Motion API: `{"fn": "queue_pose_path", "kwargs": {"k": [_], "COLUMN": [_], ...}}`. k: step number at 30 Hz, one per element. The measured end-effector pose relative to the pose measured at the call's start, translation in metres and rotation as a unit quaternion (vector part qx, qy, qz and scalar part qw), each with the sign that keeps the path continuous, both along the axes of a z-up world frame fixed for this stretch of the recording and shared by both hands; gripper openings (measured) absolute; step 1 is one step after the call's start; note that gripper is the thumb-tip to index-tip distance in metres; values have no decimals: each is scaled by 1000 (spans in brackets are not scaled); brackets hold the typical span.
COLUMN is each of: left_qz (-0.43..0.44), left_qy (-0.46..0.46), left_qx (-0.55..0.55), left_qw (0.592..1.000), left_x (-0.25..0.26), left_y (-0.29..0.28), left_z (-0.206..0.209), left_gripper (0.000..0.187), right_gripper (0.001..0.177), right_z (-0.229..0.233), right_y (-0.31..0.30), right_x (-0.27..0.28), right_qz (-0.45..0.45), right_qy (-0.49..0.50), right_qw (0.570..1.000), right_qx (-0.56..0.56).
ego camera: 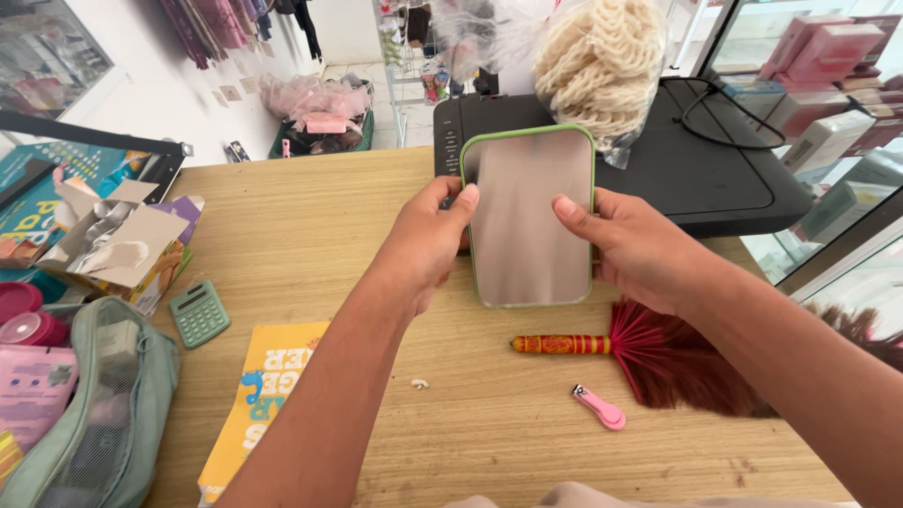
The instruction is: The person organizes various items on a desk, including placing a mirror on a printer, rearranging a duster, and putting a packet of hair accessories and a calculator into a pouch.
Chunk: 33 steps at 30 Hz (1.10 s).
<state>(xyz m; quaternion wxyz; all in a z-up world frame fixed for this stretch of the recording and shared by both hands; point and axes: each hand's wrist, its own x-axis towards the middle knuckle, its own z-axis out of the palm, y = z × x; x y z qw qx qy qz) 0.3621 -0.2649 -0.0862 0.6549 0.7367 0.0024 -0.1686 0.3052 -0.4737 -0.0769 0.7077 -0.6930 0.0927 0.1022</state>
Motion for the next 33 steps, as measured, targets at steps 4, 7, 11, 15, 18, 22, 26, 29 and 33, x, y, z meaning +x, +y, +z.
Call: {"fn": "queue_pose_path", "kwargs": {"k": [4,7,11,15,18,22,26,29,33], "left_qz": [19,37,69,75,61,55,52,50,44], "left_qy": [30,32,12,3,28,59,68,76,83], "left_qx": [-104,-117,-80,-51,-45,-43,-47,-59,-56], "left_qw": [994,992,994,996,997,996,995,994,994], "left_x": [20,34,42,42,35,27,23,23,25], "left_y": [-17,-22,-21,-15,-10,-8,-7,-11,-14], "left_z": [2,2,-5,-15,-18,-17,-17,-20,-23], "left_gripper": [31,33,40,53,60,65,67,68,68], "right_gripper": [31,29,26,15,7,6,15,22,27], "right_z": [7,-5,-19,-29,-46,-68,-69,-69,-71], "right_y": [-17,-33,-38,-37,-36,-35,-33,-30,-20], "right_x": [9,14,43,84,113,136,139,137,130], "right_qz": [5,84,17,-44,-50,-55,-80,-97,-122], "right_qy": [24,-15,18,82,98,125,103,66,34], "right_qw": [999,992,996,995,994,990,991,990,983], "right_qx": [32,95,84,45,-2,-19,-36,-78,-136]}}
